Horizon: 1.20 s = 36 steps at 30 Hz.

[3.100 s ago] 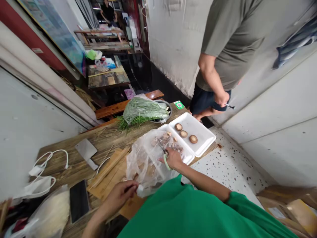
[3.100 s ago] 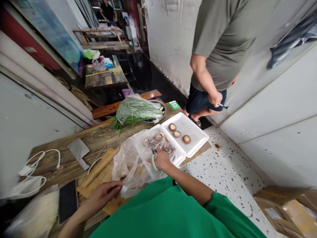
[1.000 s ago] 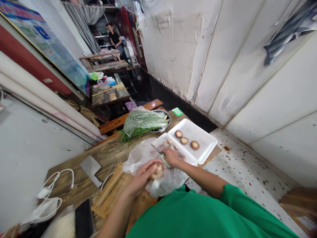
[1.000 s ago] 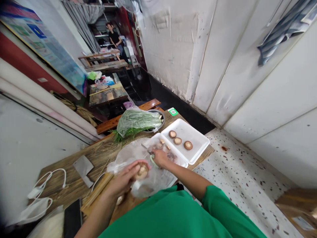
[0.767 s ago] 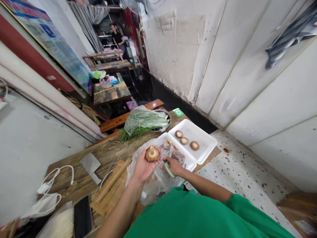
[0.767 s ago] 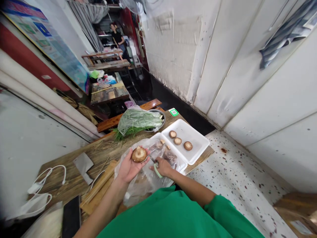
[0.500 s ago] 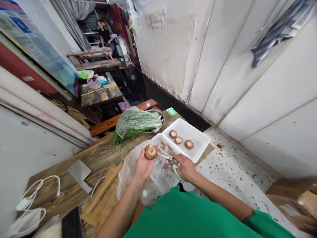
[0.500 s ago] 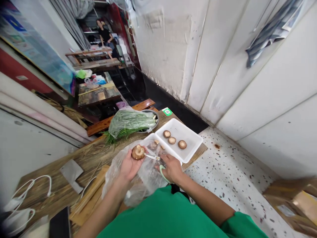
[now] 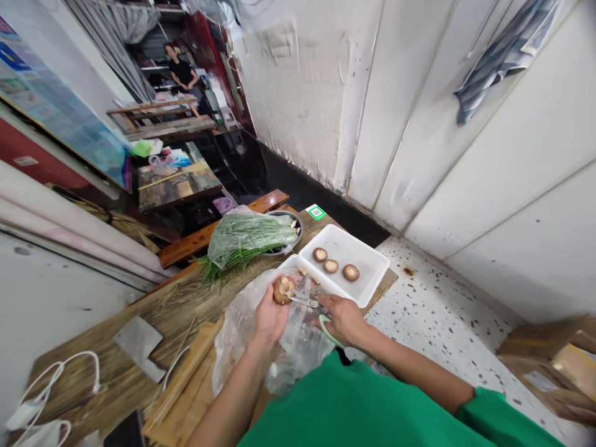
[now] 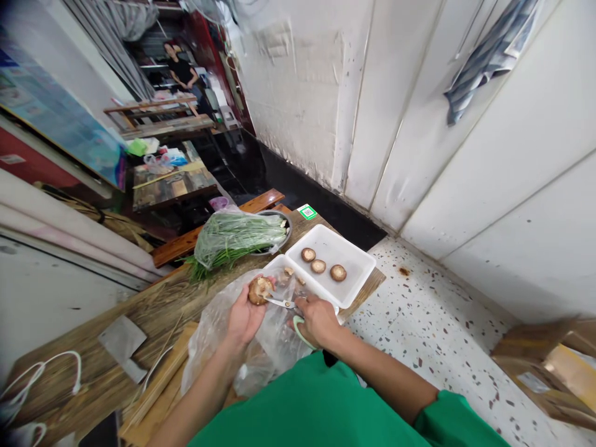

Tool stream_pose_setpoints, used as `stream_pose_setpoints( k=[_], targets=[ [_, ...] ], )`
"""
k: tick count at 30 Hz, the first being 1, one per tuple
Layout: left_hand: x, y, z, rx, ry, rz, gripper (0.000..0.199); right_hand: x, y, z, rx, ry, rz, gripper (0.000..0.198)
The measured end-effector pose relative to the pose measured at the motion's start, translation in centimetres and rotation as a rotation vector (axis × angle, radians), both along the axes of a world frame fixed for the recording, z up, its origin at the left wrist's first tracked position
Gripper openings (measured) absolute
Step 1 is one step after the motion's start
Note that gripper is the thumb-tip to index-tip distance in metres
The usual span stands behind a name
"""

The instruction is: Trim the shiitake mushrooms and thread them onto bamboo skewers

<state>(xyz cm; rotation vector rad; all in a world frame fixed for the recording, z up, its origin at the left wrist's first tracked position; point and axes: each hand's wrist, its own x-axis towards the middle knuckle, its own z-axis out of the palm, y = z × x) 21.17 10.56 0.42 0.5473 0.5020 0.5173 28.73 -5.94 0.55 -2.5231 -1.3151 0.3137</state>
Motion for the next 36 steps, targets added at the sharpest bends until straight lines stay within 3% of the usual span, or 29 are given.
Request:
stream_pose_setpoints(
  k=[19,23,36],
  targets=[
    [-0.4,-1.8,0.5,0.106,0.036,0.095,0.029,-1.7,0.2,-0.3,-0.086,-0.108,0.04,0.053],
    [-0.3,-1.8,0.5,0.057,0.065,0.098,0.03,-1.6,0.4,-0.7,-0.111,-0.124,0.068,0.055],
    [0.1,-1.2,-2.7,-0.113,0.182,0.076,0.03,-1.4,0.6,-3.5,-0.206,-0.148,0.074,0.042]
  ],
)
